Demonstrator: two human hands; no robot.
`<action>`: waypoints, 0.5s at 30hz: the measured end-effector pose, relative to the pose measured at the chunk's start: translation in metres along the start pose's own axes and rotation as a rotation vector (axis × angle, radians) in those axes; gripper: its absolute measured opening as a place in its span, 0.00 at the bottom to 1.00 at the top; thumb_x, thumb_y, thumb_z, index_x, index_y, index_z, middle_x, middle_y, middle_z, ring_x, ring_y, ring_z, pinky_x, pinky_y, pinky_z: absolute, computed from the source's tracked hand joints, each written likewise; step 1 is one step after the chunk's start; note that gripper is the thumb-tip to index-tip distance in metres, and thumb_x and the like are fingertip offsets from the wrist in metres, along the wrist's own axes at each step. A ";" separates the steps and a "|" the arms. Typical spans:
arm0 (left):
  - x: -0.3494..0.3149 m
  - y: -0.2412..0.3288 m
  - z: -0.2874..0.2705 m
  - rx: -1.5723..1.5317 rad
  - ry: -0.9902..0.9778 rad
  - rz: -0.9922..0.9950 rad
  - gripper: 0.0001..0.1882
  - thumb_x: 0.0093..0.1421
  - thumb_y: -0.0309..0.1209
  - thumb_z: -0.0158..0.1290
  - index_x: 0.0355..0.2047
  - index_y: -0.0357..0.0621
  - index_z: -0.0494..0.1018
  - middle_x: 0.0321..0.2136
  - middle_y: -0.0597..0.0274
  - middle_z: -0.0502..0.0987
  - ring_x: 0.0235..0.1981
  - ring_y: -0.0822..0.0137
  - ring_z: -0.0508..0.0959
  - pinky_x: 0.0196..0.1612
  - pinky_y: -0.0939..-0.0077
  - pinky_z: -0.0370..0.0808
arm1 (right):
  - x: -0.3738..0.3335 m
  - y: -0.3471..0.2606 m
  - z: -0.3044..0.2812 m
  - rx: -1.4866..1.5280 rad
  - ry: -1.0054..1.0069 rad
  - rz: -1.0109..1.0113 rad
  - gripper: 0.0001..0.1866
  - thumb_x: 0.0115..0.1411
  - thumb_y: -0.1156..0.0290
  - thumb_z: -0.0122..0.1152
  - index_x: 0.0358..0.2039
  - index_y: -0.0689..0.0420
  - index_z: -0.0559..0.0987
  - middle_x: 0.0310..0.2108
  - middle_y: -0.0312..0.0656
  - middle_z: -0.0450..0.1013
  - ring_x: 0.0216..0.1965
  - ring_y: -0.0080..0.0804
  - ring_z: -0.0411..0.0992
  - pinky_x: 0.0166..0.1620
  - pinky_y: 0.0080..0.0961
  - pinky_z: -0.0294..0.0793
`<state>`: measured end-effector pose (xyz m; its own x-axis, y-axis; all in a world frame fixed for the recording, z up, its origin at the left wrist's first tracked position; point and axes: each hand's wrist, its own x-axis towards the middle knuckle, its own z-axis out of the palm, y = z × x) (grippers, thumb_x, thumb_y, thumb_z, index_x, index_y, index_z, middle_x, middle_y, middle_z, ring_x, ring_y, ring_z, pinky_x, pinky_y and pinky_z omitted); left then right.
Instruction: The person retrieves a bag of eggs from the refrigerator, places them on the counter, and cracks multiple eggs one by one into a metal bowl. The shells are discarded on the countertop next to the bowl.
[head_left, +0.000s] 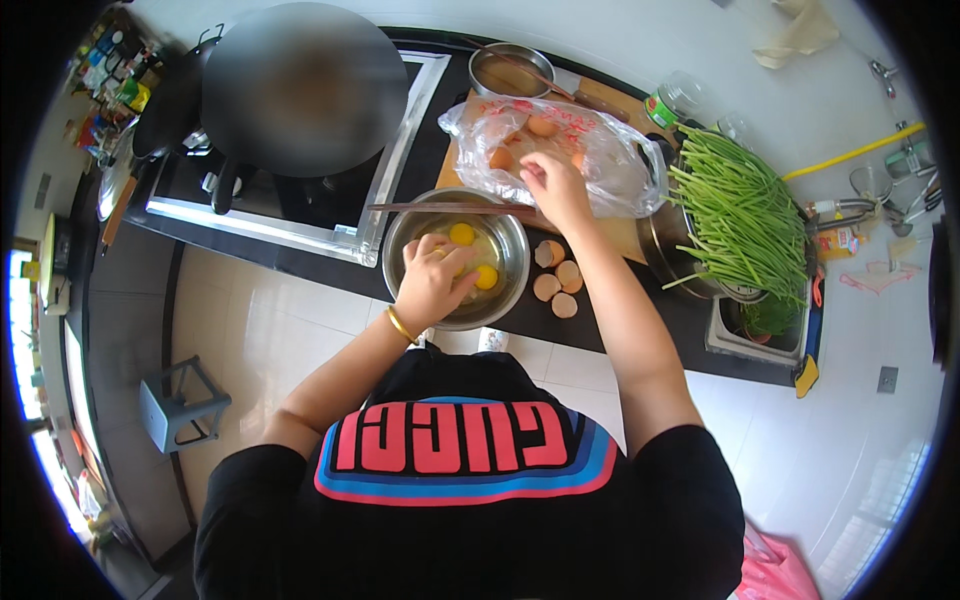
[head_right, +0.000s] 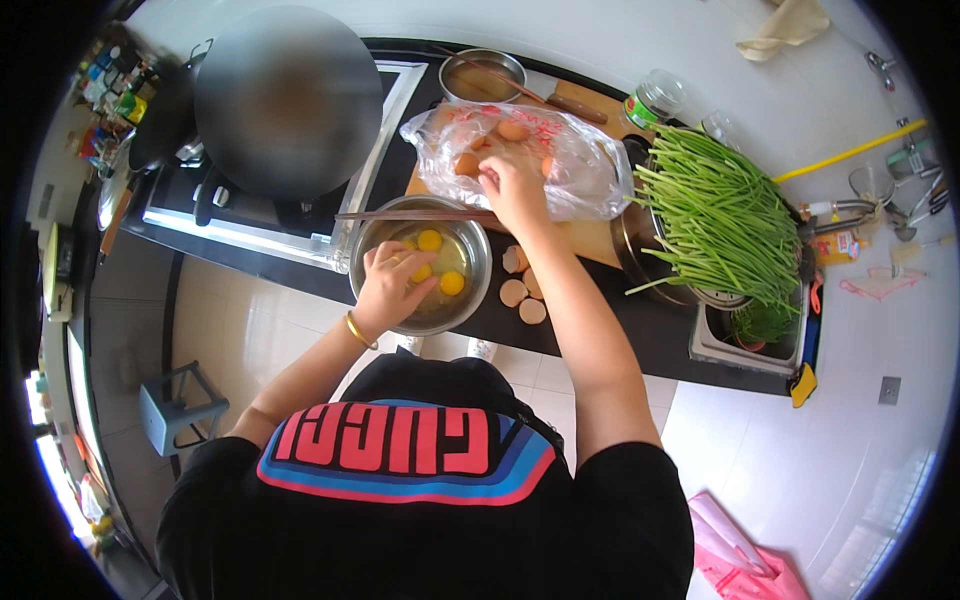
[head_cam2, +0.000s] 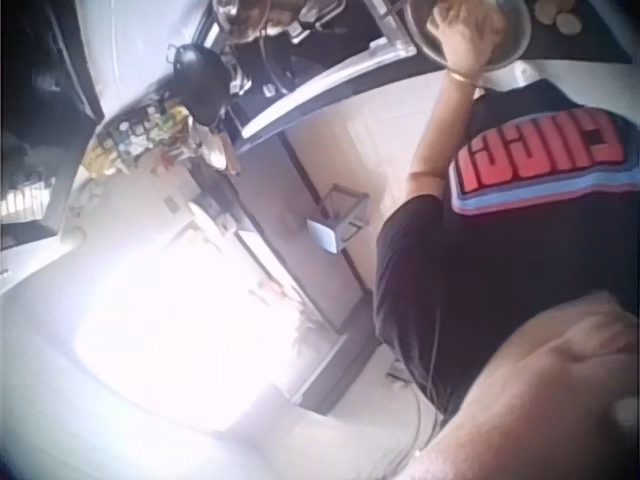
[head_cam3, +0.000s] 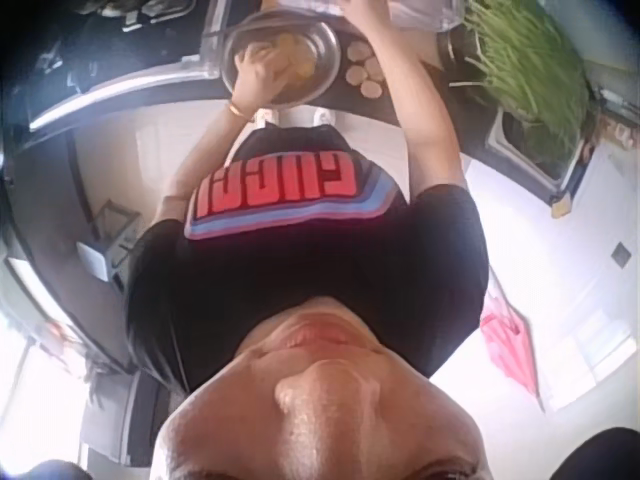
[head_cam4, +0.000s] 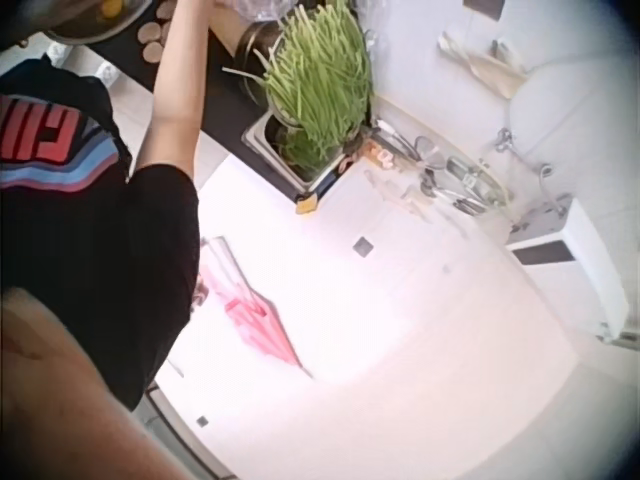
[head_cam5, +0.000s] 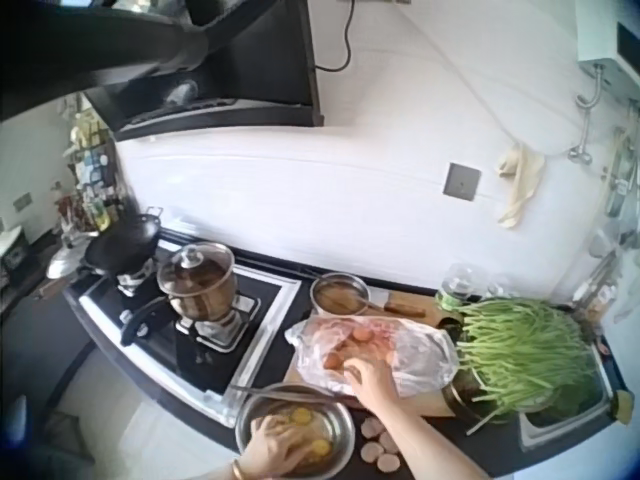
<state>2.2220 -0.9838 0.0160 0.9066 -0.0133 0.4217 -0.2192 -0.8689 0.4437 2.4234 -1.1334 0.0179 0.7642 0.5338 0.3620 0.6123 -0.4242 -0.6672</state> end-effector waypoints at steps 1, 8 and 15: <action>-0.006 -0.003 -0.006 -0.003 0.008 -0.024 0.17 0.49 0.31 0.61 0.41 0.48 0.77 0.32 0.60 0.77 0.43 0.60 0.70 0.48 0.61 0.61 | 0.017 0.013 0.013 -0.096 -0.041 -0.067 0.10 0.49 0.73 0.63 0.34 0.57 0.78 0.35 0.45 0.75 0.39 0.43 0.73 0.42 0.34 0.72; -0.038 -0.021 -0.031 -0.018 0.078 -0.177 0.17 0.49 0.29 0.62 0.41 0.45 0.76 0.30 0.61 0.77 0.43 0.60 0.70 0.47 0.61 0.60 | 0.060 0.040 0.051 -0.331 -0.337 -0.143 0.26 0.44 0.69 0.68 0.45 0.54 0.71 0.45 0.46 0.71 0.47 0.44 0.71 0.49 0.35 0.69; -0.047 -0.031 -0.036 -0.015 0.081 -0.202 0.16 0.49 0.28 0.62 0.41 0.45 0.76 0.31 0.62 0.78 0.44 0.60 0.70 0.47 0.63 0.61 | 0.058 0.045 0.068 -0.412 -0.271 -0.016 0.25 0.44 0.67 0.69 0.43 0.55 0.70 0.43 0.48 0.73 0.46 0.46 0.71 0.48 0.35 0.70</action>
<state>2.1734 -0.9381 0.0111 0.9009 0.2007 0.3849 -0.0419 -0.8424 0.5372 2.4814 -1.0717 -0.0356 0.7069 0.6910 0.1511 0.6950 -0.6388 -0.3300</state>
